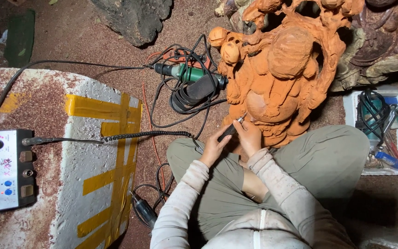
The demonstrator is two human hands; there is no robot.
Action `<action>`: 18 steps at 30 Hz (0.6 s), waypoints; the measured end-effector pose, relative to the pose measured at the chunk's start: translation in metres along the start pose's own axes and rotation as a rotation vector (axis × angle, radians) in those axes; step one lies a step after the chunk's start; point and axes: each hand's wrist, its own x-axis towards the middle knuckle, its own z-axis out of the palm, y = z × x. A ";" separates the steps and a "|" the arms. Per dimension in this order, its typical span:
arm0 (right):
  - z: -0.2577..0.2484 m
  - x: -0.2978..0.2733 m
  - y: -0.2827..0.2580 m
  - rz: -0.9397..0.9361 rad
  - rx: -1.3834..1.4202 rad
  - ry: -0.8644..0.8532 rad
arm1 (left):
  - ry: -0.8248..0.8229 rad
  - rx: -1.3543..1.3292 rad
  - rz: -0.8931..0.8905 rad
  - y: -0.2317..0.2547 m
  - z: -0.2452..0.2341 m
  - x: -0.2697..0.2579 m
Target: Carving fine details into a wooden statue using a handheld rotary tool.
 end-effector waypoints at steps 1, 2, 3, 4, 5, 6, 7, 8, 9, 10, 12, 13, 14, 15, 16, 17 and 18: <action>0.000 0.002 0.002 0.000 0.001 0.000 | 0.000 0.001 0.000 0.003 0.001 0.000; 0.000 0.003 0.004 0.017 0.002 -0.002 | 0.009 -0.004 0.003 0.006 0.001 0.000; 0.001 0.004 0.005 0.033 0.002 -0.004 | 0.019 -0.009 0.005 0.010 0.001 0.000; 0.001 0.004 0.006 0.033 0.003 -0.005 | 0.020 -0.008 0.005 0.009 0.002 -0.001; 0.001 0.004 0.006 0.037 -0.006 -0.010 | 0.020 -0.006 0.004 0.009 0.002 0.000; 0.001 0.004 0.006 0.042 -0.014 -0.015 | 0.020 -0.004 0.004 0.009 0.003 0.000; 0.001 0.005 0.008 0.042 -0.012 -0.015 | 0.020 -0.002 0.004 0.007 0.003 -0.001; 0.001 0.006 0.011 0.044 -0.009 -0.011 | 0.022 -0.003 0.014 0.006 0.003 -0.002; 0.001 0.007 0.014 0.045 -0.007 -0.008 | 0.024 -0.005 0.024 0.004 0.003 -0.002; 0.000 0.006 0.014 0.045 -0.006 -0.008 | 0.025 -0.005 0.025 0.008 0.001 -0.003; -0.002 0.004 0.016 0.028 -0.021 -0.001 | -0.011 0.024 0.006 0.015 0.000 -0.003; -0.004 0.000 0.013 0.029 -0.020 0.001 | -0.013 0.024 0.007 0.019 -0.001 -0.005; -0.006 -0.003 0.009 0.030 -0.001 0.002 | -0.030 0.035 -0.004 0.023 -0.002 -0.007; -0.007 -0.006 0.006 0.029 0.020 0.003 | -0.047 0.048 -0.013 0.028 -0.004 -0.008; -0.009 -0.010 0.003 0.027 0.021 0.005 | -0.047 0.049 -0.011 0.035 -0.006 -0.009; -0.010 -0.014 0.001 0.028 0.025 0.001 | -0.063 0.065 -0.017 0.041 -0.008 -0.010; -0.012 -0.019 -0.001 0.028 0.029 -0.002 | -0.079 0.081 -0.023 0.048 -0.010 -0.011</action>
